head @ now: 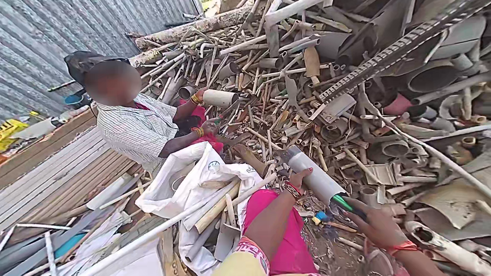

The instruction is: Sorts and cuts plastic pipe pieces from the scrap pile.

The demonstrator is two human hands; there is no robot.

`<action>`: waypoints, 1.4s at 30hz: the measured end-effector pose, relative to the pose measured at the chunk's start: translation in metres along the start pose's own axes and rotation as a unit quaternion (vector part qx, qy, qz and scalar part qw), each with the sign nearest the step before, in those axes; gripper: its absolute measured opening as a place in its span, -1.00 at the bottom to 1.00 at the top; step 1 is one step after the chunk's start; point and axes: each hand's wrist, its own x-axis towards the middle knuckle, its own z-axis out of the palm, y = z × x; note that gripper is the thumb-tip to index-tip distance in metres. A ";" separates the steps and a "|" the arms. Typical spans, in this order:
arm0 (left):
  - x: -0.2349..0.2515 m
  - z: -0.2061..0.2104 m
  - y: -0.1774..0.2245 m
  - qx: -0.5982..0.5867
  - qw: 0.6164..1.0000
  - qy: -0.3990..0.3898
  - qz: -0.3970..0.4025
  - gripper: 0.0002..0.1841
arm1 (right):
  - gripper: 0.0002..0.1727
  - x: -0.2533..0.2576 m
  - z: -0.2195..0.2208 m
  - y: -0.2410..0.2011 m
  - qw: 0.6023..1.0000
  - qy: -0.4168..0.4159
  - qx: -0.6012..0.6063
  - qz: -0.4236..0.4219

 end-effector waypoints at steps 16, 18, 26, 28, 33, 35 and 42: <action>-0.001 0.001 0.015 -0.009 0.997 0.009 -0.071 -0.57 | -0.54 -0.008 -0.021 0.004 0.984 0.100 -0.141 0.031; 0.001 0.004 0.011 0.006 0.997 -0.014 -0.069 -0.55 | -0.52 -0.005 0.003 -0.010 0.985 0.101 -0.140 0.005; -0.011 0.005 0.015 -0.009 0.997 0.006 -0.071 -0.66 | -0.51 -0.005 -0.034 -0.002 0.991 0.005 -0.123 0.060; -0.014 0.008 0.015 0.001 0.998 0.002 -0.065 -0.65 | -0.44 -0.003 -0.016 -0.027 0.987 -0.058 -0.125 0.083; -0.009 0.007 0.007 -0.025 0.999 0.042 -0.022 -0.66 | -0.53 -0.010 -0.047 -0.015 0.985 -0.064 -0.145 0.072; -0.009 0.009 0.011 -0.009 0.998 0.053 -0.016 -0.65 | -0.52 -0.008 -0.046 -0.008 0.985 -0.025 -0.145 0.092; -0.009 0.008 0.013 0.011 0.995 0.101 0.006 -0.59 | -0.52 -0.016 -0.061 0.005 0.985 -0.098 -0.107 0.093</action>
